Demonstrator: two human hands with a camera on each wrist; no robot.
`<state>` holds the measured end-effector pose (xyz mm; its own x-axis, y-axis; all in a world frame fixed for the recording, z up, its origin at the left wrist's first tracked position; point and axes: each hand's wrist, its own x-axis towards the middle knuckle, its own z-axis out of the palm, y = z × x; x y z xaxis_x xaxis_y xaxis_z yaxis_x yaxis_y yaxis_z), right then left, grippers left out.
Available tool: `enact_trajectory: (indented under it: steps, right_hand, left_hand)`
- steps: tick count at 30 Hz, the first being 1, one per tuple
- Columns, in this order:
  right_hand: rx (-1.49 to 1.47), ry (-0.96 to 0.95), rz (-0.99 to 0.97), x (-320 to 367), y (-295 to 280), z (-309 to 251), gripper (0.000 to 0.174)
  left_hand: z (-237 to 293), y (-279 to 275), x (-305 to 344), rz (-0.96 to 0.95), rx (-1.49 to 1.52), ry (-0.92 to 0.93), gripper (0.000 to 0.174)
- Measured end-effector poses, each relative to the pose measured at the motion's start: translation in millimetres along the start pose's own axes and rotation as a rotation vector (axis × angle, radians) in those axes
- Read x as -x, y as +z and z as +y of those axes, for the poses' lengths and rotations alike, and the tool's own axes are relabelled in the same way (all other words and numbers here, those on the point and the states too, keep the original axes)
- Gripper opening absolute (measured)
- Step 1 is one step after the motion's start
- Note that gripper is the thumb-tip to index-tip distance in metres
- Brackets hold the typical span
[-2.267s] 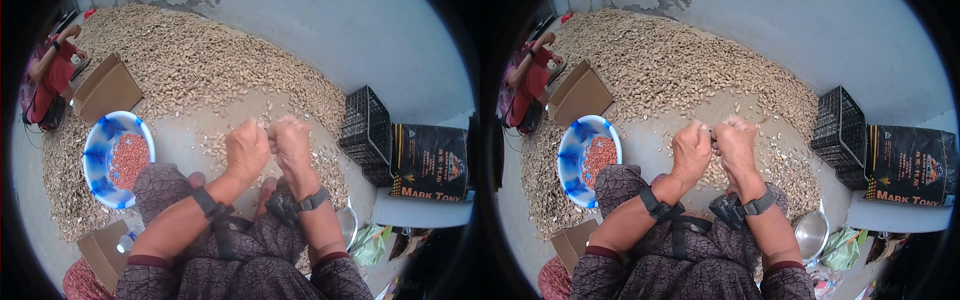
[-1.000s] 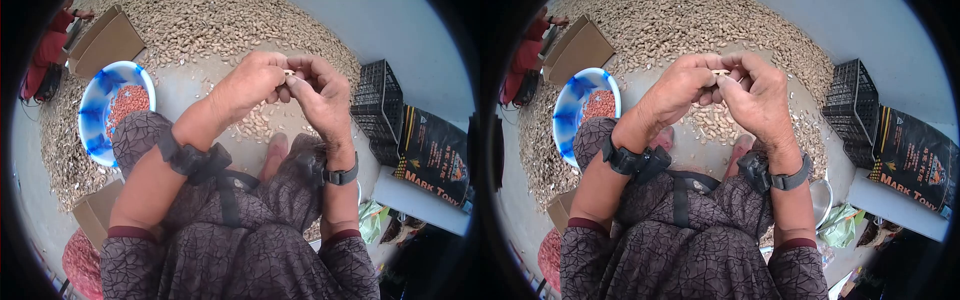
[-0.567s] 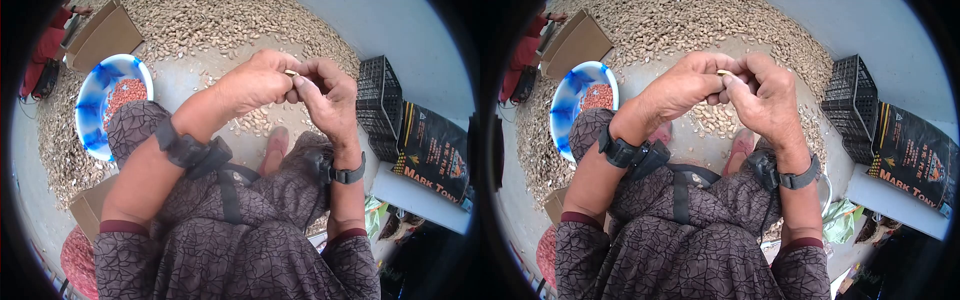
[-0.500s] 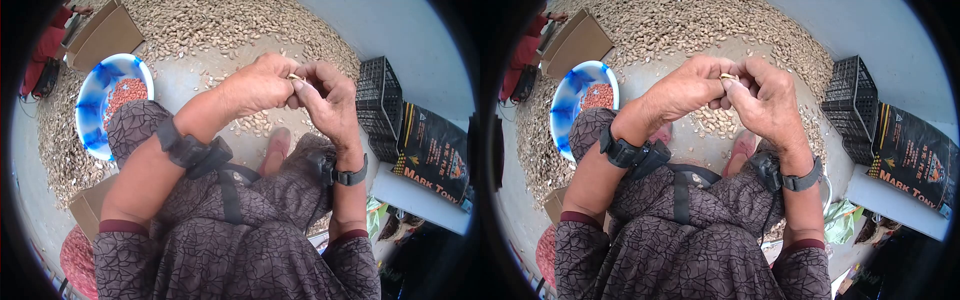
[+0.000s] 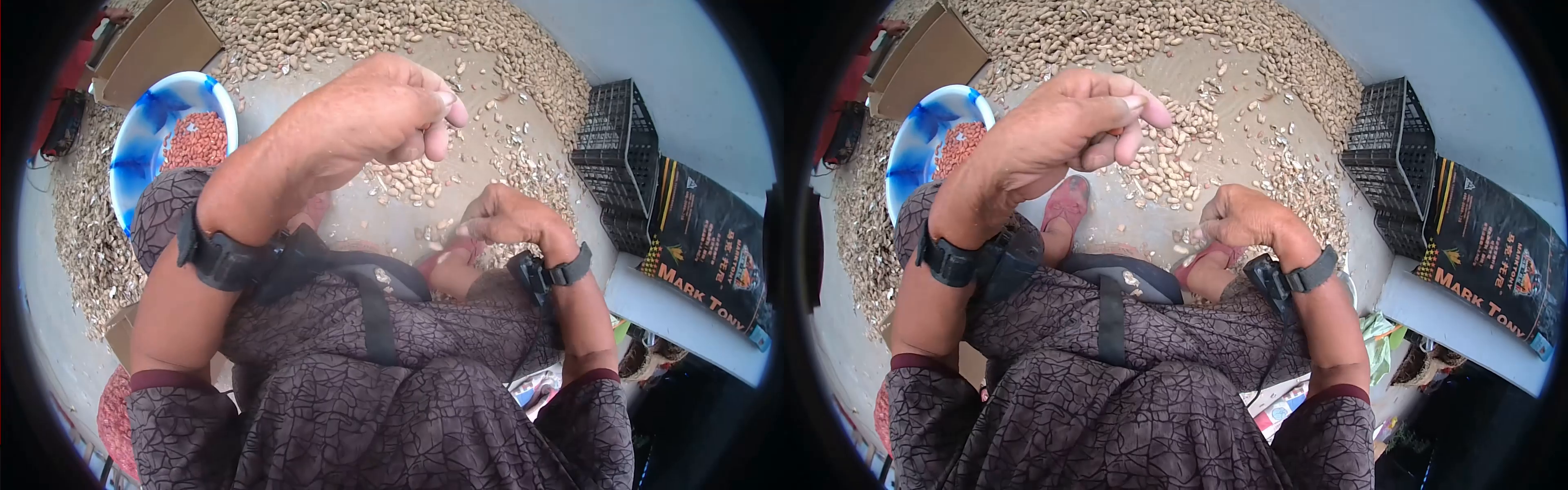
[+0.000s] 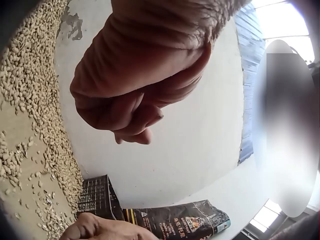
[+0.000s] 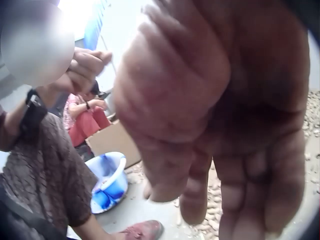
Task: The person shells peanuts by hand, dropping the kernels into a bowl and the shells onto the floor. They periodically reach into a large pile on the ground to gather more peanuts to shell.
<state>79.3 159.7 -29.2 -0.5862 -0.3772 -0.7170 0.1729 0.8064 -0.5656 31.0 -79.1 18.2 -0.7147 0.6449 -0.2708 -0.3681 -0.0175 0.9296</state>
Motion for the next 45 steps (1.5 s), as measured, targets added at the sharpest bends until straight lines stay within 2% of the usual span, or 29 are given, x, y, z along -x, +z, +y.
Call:
enact_trajectory:
  steps: [2,4,8,10,11,13,17,20,26,28,32,34,35,37,40,43,45]
  right_hand:
    - [-0.011,0.052,-0.031,-18,6,32,0.019]
    - [-0.212,0.231,0.298,-41,7,62,0.020]
    - [-0.241,0.385,0.285,-75,32,105,0.022]
    - [-0.015,0.464,0.164,-92,53,126,0.025]
    - [-0.016,0.460,0.159,-100,67,138,0.025]
    - [0.361,0.458,0.243,-110,90,152,0.031]
    - [0.310,0.535,0.217,-117,110,148,0.036]
    - [0.294,0.558,0.302,-126,127,164,0.036]
    - [0.507,0.358,0.298,-126,127,176,0.027]
    - [0.536,0.462,0.402,-126,120,186,0.027]
    - [0.573,0.538,0.485,-129,104,194,0.029]
    - [0.335,0.604,0.546,-128,94,178,0.040]
    - [0.338,0.601,0.547,-136,98,182,0.040]
    - [0.017,0.502,0.557,-154,109,190,0.055]
    - [-0.077,0.511,0.651,-165,121,183,0.062]
    - [-0.134,0.586,0.638,-173,117,177,0.063]
    - [-0.119,0.551,0.632,-179,111,163,0.063]
  left_hand:
    - [2,0,4,0.010,-0.002,0.022,0.024]
    - [6,2,5,0.026,-0.012,0.008,0.024]
    - [6,1,4,0.051,0.107,0.054,0.025]
    - [6,-1,3,0.075,0.154,0.059,0.025]
    - [7,-2,4,0.078,0.150,0.065,0.025]
    - [9,-2,5,0.089,0.147,0.069,0.025]
    - [13,-2,5,0.104,0.150,0.066,0.025]
    - [15,2,2,0.115,0.165,0.059,0.024]
    - [14,9,-7,0.145,0.105,0.056,0.023]
    - [16,10,-8,0.141,0.098,0.051,0.022]
    - [22,15,-8,0.170,0.080,-0.028,0.022]
    - [23,17,-7,0.176,0.062,-0.047,0.022]
    - [24,18,-8,0.189,0.075,-0.053,0.022]
    - [25,19,-7,0.209,0.086,-0.058,0.021]
    - [28,19,-4,0.236,0.066,-0.079,0.021]
    - [28,19,-4,0.253,0.095,-0.088,0.020]
    - [29,19,-5,0.256,0.135,-0.095,0.020]
